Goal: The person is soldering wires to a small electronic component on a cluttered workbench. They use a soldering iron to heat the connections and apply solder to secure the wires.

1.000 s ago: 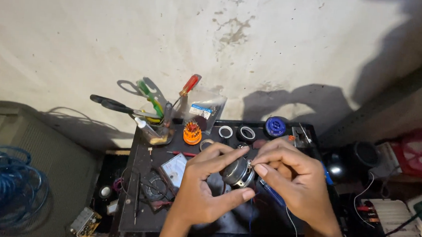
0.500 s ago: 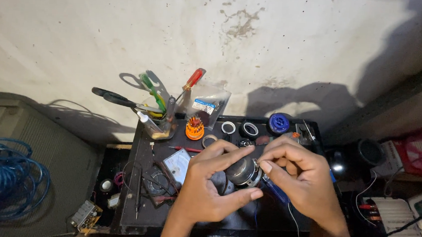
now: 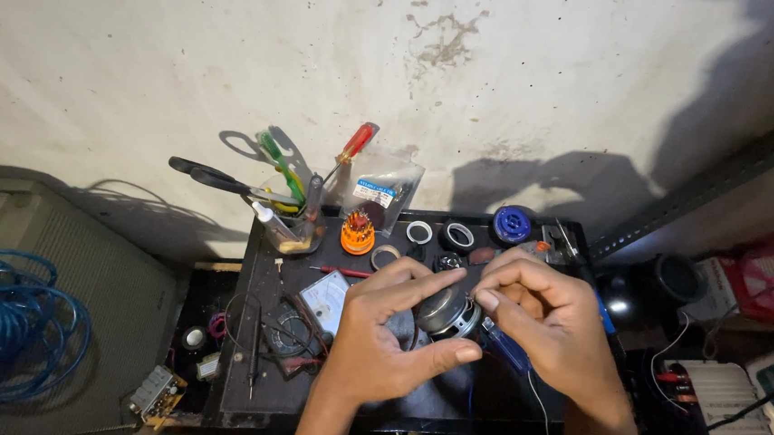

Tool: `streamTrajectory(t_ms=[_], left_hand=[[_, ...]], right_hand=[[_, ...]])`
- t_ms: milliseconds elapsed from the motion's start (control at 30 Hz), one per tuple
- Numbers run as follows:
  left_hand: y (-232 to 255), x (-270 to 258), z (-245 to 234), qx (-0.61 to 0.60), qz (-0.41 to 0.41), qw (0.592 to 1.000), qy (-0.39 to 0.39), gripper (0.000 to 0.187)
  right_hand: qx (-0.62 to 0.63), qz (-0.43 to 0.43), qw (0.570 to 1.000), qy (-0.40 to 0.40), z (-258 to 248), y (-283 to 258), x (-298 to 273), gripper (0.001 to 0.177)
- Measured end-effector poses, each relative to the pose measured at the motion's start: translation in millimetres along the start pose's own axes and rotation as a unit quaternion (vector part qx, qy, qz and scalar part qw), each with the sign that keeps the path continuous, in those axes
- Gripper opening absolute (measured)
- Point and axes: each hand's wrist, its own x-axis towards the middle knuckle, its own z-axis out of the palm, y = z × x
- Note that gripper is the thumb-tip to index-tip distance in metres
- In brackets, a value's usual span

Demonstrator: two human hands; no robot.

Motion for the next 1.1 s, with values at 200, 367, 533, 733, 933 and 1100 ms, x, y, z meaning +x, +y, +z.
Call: streamTrajectory(t_ms=[200, 367, 533, 733, 933, 1100], left_hand=[[1.5, 0.6, -2.4, -0.019, -0.021, 0.999, -0.025, 0.059], [5.2, 2.7, -4.0, -0.03, -0.022, 0.998, -0.049, 0.058], [8.8, 2.8, -5.6, -0.043, -0.024, 0.997, -0.059, 0.055], [10.6, 3.5, -8.8, -0.058, -0.022, 0.995, -0.079, 0.05], [11.2, 4.4, -13.9, -0.054, -0.01, 0.993, -0.101, 0.048], [14.9, 5.0, -17.3, -0.05, -0.007, 0.992, -0.113, 0.047]], right_hand=[[0.014, 0.011, 1.0, 0.002, -0.9, 0.0, -1.7, 0.011], [0.016, 0.011, 1.0, 0.006, -1.4, 0.1, -2.6, 0.008], [0.012, 0.016, 1.0, -0.006, -4.7, -0.5, -4.4, 0.008], [-0.06, 0.015, 0.997, -0.041, -12.6, -4.4, -4.8, 0.008], [-0.032, -0.007, 0.997, -0.065, -13.8, -7.2, -6.5, 0.004], [-0.054, -0.022, 0.995, -0.081, -13.5, -7.9, -8.3, 0.005]])
